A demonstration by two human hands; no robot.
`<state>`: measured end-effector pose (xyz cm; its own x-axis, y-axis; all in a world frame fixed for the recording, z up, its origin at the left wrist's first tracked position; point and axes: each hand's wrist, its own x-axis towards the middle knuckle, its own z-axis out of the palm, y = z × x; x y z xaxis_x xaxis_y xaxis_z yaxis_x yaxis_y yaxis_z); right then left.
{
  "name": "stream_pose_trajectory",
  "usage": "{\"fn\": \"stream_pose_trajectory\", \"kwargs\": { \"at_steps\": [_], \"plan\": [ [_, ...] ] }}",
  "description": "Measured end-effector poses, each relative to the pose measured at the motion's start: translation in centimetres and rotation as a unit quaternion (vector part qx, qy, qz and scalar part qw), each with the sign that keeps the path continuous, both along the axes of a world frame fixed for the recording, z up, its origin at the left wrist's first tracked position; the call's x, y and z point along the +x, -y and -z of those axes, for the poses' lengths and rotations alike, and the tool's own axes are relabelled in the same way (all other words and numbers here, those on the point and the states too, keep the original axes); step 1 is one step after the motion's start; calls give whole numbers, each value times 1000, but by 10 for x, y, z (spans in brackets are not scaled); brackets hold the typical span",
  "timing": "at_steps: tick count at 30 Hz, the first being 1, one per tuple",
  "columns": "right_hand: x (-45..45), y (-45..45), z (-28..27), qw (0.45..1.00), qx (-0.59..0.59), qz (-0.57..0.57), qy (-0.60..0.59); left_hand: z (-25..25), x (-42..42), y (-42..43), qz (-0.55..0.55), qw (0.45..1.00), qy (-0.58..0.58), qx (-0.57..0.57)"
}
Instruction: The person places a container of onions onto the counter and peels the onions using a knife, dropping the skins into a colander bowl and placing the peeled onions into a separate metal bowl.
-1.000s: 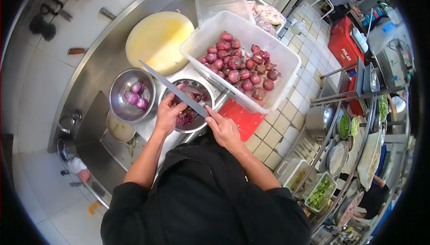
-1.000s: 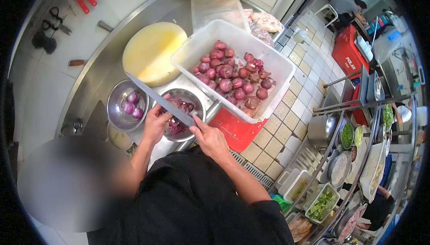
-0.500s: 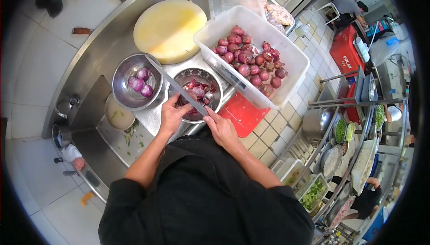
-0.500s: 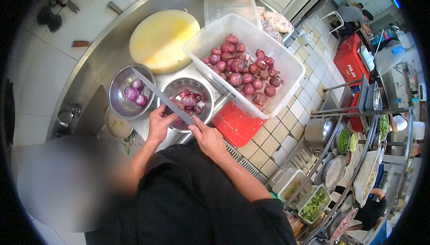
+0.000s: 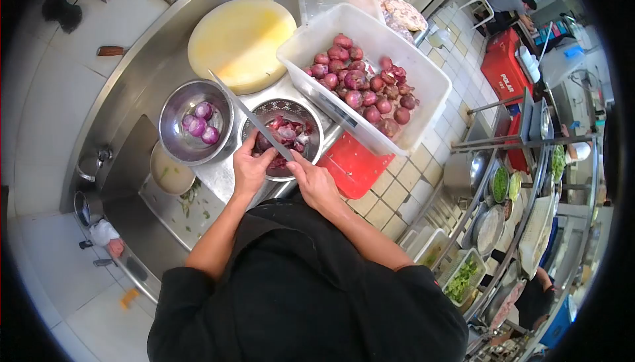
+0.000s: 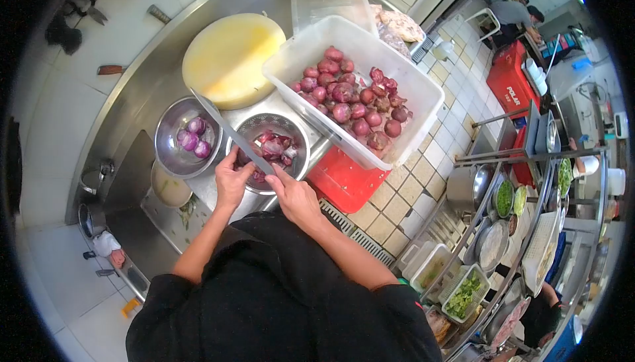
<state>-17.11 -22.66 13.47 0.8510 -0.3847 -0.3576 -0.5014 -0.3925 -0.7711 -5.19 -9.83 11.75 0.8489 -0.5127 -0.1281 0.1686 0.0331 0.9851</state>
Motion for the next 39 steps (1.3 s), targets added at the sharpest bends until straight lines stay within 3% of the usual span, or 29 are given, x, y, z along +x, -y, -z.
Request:
{"fn": "stream_pose_trajectory", "kwargs": {
  "at_steps": [7,9,10,16,19,20,21,23,28,31,32,35,36,39],
  "plan": [
    [18,-9,26,996,49,22,69,23,-9,-2,-22,998,-33,48],
    [31,-11,23,990,58,24,126,22,-15,2,-54,992,63,94],
    [31,-9,18,993,91,17,77,26,-19,0,-65,993,57,81],
    [43,-7,56,982,161,64,78,62,-25,3,-90,974,168,118],
    [46,1,41,962,257,83,45,41,-18,-2,-50,996,36,69],
    [47,6,30,949,301,91,18,46,-11,-7,-24,996,-73,-41],
    [46,12,19,919,381,106,1,46,-2,-12,-1,993,-80,-88],
    [42,27,2,837,529,134,-35,50,10,-26,49,945,-229,-230],
    [45,30,11,866,488,101,-51,61,15,-31,89,896,-307,-308],
    [44,24,12,914,396,92,2,72,28,-31,129,959,-213,-138],
    [44,22,7,924,371,96,6,74,32,-32,144,988,-25,49],
    [44,15,8,947,314,67,8,19,16,-12,136,968,62,200],
    [46,13,10,953,298,49,10,37,14,-6,86,956,190,207],
    [48,12,12,962,270,45,18,55,11,-2,30,962,140,233]
  ]
}}
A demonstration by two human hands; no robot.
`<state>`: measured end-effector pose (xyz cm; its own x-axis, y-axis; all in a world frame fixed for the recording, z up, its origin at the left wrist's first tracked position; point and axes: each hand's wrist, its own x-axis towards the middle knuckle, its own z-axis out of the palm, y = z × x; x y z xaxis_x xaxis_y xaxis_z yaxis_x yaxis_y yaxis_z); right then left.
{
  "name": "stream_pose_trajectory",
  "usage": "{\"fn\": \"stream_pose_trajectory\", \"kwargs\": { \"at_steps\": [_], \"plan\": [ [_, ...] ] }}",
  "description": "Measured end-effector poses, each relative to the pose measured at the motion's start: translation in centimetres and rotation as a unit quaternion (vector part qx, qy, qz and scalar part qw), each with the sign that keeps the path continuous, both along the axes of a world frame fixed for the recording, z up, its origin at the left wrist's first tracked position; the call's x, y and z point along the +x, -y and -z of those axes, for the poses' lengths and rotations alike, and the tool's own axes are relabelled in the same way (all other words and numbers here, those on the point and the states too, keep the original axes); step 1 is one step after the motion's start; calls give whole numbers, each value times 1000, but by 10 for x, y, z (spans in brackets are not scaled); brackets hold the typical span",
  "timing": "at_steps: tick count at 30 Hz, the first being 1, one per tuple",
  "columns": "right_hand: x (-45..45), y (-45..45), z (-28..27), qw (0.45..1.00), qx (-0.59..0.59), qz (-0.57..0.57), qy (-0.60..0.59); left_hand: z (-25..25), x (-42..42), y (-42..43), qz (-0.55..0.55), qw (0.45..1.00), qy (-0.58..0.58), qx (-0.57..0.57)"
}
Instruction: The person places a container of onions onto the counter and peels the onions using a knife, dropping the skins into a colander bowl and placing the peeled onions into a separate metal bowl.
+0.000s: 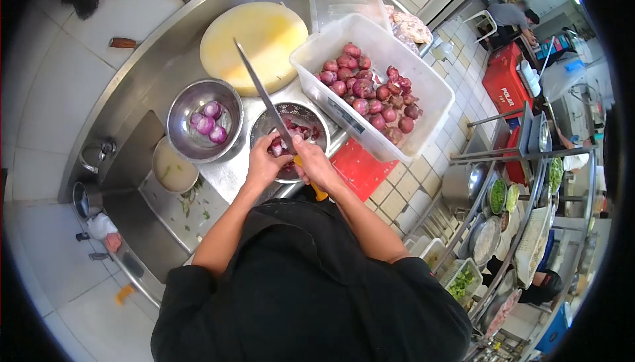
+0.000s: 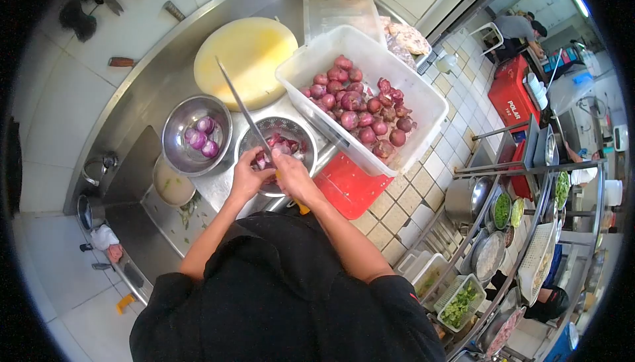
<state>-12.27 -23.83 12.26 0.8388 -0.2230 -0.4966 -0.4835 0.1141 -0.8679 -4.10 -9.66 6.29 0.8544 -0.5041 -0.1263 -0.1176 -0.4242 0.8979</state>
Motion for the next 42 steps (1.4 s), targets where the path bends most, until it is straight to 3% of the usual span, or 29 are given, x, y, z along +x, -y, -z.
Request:
{"fn": "stream_pose_trajectory", "kwargs": {
  "at_steps": [3,5,8,11,13,16,18,21,24,25,31,35,38,41,42],
  "plan": [
    [0,13,12,990,110,75,-47,2,2,-9,-1,998,41,-39],
    [-2,22,17,988,115,84,-63,1,4,-17,-2,998,46,-31],
    [-4,27,30,990,99,77,-61,10,5,-23,-8,992,-84,-92],
    [-5,27,38,993,69,81,-60,6,7,-27,-21,945,-232,-228],
    [-7,25,35,992,58,90,-71,-5,8,-30,-61,919,-300,-248],
    [-11,23,24,997,-44,18,-53,3,11,-33,-77,891,-319,-315],
    [-9,15,30,974,-226,-26,-12,-1,13,-29,-99,872,-337,-342],
    [-25,5,15,955,-282,-83,-25,-7,15,-20,-107,899,-277,-321],
    [-32,-7,4,955,-279,-97,-22,-10,18,-14,-124,907,-262,-304],
    [-32,-5,-4,955,-257,-125,-85,-11,19,-12,-131,907,-263,-301],
    [-43,-10,6,958,-265,-105,-25,2,13,-16,-74,940,-224,-246],
    [-32,-16,25,962,-262,-47,56,-13,-2,-8,-89,922,-231,-299],
    [-12,-10,33,966,-249,-67,7,-19,-26,-4,-46,947,-222,-227],
    [-5,-8,29,992,-120,17,45,-6,-32,-5,-28,925,-249,-287],
    [-5,-7,26,999,-23,34,27,-5,-28,-5,-31,915,-264,-304]
  ]
}}
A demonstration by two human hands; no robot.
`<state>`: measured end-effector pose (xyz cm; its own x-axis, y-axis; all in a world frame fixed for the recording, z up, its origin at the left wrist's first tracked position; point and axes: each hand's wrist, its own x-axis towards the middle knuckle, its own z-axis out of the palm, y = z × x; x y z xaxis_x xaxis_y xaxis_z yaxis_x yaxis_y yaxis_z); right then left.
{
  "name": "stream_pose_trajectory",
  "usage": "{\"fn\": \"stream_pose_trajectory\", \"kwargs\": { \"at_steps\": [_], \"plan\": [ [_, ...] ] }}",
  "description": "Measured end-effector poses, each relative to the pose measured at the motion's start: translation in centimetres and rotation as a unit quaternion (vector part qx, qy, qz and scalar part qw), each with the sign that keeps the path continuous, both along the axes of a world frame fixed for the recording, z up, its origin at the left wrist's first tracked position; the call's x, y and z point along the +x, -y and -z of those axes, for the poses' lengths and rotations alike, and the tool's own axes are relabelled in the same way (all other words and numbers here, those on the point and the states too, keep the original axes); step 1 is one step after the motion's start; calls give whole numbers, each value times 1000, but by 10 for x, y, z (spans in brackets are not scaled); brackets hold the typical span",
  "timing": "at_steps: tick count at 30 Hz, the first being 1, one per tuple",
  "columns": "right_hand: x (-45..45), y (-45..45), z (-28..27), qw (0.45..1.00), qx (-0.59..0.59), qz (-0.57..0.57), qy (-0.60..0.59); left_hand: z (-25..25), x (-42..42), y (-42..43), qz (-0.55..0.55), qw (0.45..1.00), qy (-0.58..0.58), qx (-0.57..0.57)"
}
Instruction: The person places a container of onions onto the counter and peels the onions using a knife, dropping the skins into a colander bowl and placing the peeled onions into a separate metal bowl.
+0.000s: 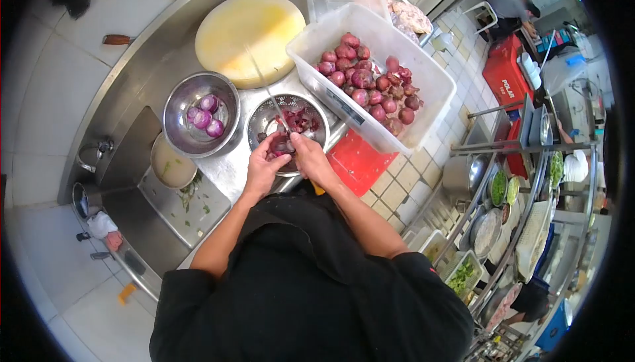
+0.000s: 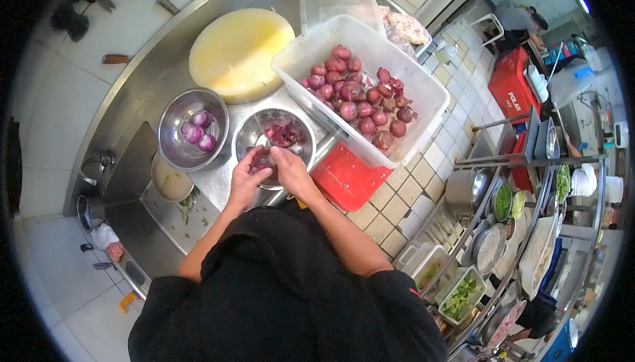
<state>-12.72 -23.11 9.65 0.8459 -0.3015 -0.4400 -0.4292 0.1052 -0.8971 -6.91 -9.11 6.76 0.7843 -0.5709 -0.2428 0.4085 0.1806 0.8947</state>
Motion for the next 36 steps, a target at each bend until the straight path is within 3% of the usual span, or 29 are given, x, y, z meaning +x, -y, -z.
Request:
{"fn": "stream_pose_trajectory", "kwargs": {
  "at_steps": [1,4,5,8,14,17,21,24,27,31,36],
  "plan": [
    [1,1,-4,995,94,21,-20,14,5,-3,-7,995,-76,-58],
    [-1,8,-2,982,171,53,-59,3,19,-16,50,974,-176,-135],
    [-1,12,-7,979,187,37,-67,6,21,-16,51,982,-141,-116],
    [-3,15,-1,984,166,6,-62,12,22,-13,45,986,-122,-103],
    [-5,27,16,979,168,53,-99,20,24,-23,-18,975,-178,-132],
    [-8,33,10,991,102,-18,-89,13,28,-30,-22,970,-192,-148],
    [-11,22,-15,990,-83,-41,-110,13,35,-34,-3,971,-175,-164],
    [-18,28,0,990,19,-78,-115,18,40,-37,9,941,-228,-251],
    [-22,21,-6,991,46,-99,-72,18,39,-35,22,972,-140,-185],
    [-18,8,-36,991,73,-110,17,-10,34,-27,9,975,-170,-144],
    [-17,-1,-31,991,78,-92,59,-9,28,-27,37,977,-160,-136]
  ]
}}
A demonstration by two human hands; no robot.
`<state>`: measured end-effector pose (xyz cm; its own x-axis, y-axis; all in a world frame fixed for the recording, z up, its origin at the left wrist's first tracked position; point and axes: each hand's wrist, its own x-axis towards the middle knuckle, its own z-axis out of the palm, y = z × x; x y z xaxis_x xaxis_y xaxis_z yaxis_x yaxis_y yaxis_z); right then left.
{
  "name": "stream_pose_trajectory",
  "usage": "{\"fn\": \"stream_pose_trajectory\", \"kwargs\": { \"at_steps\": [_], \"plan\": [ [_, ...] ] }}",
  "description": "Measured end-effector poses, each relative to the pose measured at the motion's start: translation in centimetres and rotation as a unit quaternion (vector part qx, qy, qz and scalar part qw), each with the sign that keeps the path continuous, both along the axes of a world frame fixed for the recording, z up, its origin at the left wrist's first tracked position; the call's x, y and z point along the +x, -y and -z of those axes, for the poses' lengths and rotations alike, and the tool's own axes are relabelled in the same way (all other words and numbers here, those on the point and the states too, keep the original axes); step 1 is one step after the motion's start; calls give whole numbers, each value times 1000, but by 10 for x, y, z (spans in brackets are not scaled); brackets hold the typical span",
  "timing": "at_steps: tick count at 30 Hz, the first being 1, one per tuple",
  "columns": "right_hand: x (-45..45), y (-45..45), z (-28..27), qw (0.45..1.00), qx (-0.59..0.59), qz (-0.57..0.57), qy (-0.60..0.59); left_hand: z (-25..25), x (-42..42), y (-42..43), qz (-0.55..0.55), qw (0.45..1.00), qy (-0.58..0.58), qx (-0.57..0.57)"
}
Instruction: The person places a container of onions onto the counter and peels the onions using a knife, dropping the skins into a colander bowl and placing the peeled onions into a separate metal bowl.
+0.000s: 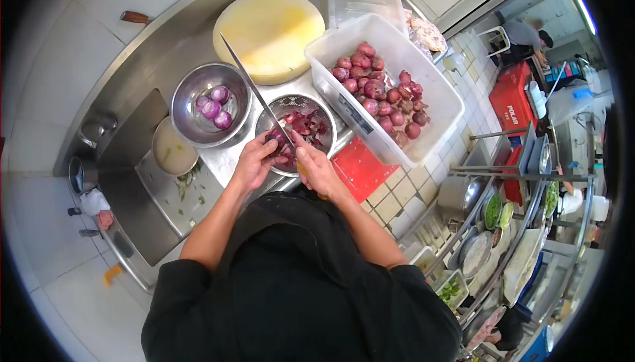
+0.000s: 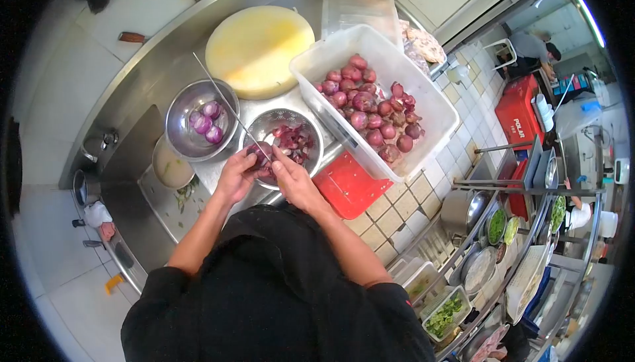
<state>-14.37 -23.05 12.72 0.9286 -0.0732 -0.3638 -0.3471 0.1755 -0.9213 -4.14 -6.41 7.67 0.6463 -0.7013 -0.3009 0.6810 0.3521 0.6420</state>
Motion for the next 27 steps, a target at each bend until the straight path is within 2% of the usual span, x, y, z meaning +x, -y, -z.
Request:
{"fn": "stream_pose_trajectory", "kwargs": {
  "at_steps": [4,6,7,10,11,13,16,19,22,25,27],
  "plan": [
    [-3,0,-6,999,-33,-8,1,0,-2,-3,18,999,-32,-7],
    [-4,0,-9,999,-35,-16,-3,-8,-2,-3,29,999,5,45],
    [-4,0,-10,999,-36,-21,-5,-12,-3,-4,35,997,24,72],
    [-7,3,-8,999,-44,-24,-8,-17,-4,-1,14,969,189,162],
    [-7,5,-7,999,-37,-27,0,-25,-5,0,-9,930,301,212],
    [-8,8,-5,999,-24,-31,14,-42,-9,4,-53,805,509,299],
    [-4,12,-11,999,-1,-33,4,-37,-15,11,-124,755,574,291],
    [-2,15,10,998,-10,-4,-61,-39,-21,16,-98,837,447,300],
    [1,8,11,997,-27,20,-68,-37,-22,17,-107,822,449,333],
    [6,0,13,992,-110,49,-21,-31,-20,16,-89,811,442,373],
    [8,5,19,989,-125,59,-50,-24,-18,11,-59,845,413,334]
  ]
}}
